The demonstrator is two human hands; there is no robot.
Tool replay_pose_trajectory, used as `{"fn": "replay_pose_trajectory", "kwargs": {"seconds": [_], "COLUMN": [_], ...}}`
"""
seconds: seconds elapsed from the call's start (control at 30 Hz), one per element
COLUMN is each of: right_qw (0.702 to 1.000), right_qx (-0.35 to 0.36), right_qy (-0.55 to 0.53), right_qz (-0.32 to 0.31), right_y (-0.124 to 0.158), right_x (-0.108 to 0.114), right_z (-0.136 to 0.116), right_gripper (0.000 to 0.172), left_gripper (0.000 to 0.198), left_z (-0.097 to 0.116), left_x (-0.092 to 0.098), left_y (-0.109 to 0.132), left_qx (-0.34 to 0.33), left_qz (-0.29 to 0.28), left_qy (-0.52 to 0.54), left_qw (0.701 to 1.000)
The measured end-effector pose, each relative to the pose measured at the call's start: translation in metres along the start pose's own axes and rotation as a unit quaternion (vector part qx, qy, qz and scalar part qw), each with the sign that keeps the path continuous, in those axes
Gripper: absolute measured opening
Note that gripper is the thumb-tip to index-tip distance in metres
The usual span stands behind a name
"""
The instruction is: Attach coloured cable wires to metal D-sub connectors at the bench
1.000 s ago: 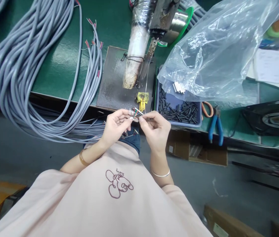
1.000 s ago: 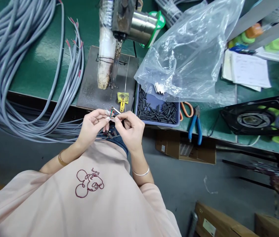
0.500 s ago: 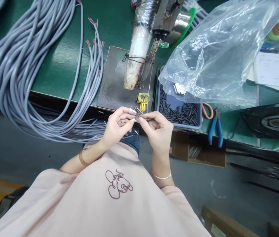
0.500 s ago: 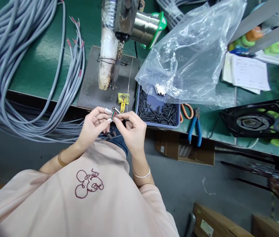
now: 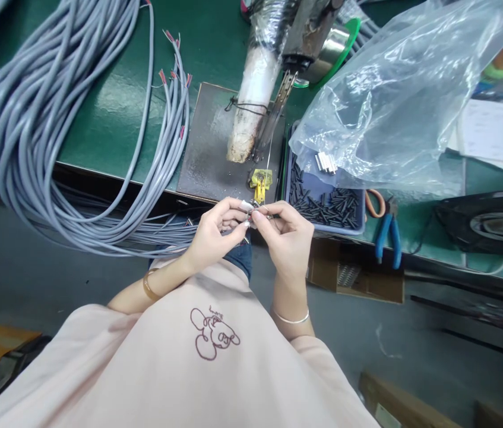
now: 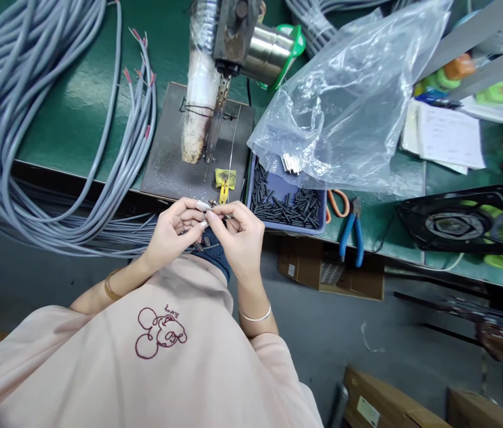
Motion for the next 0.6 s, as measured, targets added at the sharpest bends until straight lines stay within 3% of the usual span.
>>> {"fn": "replay_pose_trajectory", "kwargs": {"seconds": [0.1,0.23,0.37,0.5,0.6], "right_qw": [1.000,0.996,0.992,0.989,0.975], "right_qx": [-0.002,0.062,0.090,0.103,0.173], "right_qy": [0.000,0.051,0.082,0.063,0.095], "right_qz": [0.002,0.029,0.018,0.081,0.099], "right_y": [0.000,0.005,0.008,0.008,0.013], "right_x": [0.002,0.006,0.004,0.020,0.028], "right_z": [-0.001,-0.015,-0.021,-0.019,-0.028], "right_gripper": [0.016,0.017,0.019,0.021,0.011], "left_gripper": [0.024,0.018,0.029,0.033,0.032], "left_z": [0.000,0.005,0.004,0.003,0.005], "left_x": [-0.002,0.002,0.004,0.005,0.004], "left_y": [-0.002,-0.006,-0.007,-0.006,-0.006], "left_qx": [0.017,0.018,0.031,0.039,0.037], "left_qz": [-0.021,-0.011,0.010,0.015,0.006], "left_qy": [0.018,0.032,0.039,0.051,0.070], "left_qw": [0.999,0.999,0.999,0.998,0.997]}}
Point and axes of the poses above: each hand's wrist, its own y-axis away from the middle knuckle, its own x-axis out of the back of the hand, z = x × y, the point moved 8 cm from there along -y, towards the middle knuckle, and after that the axes turned 2 degrees about -y, right-handed, at the moved point
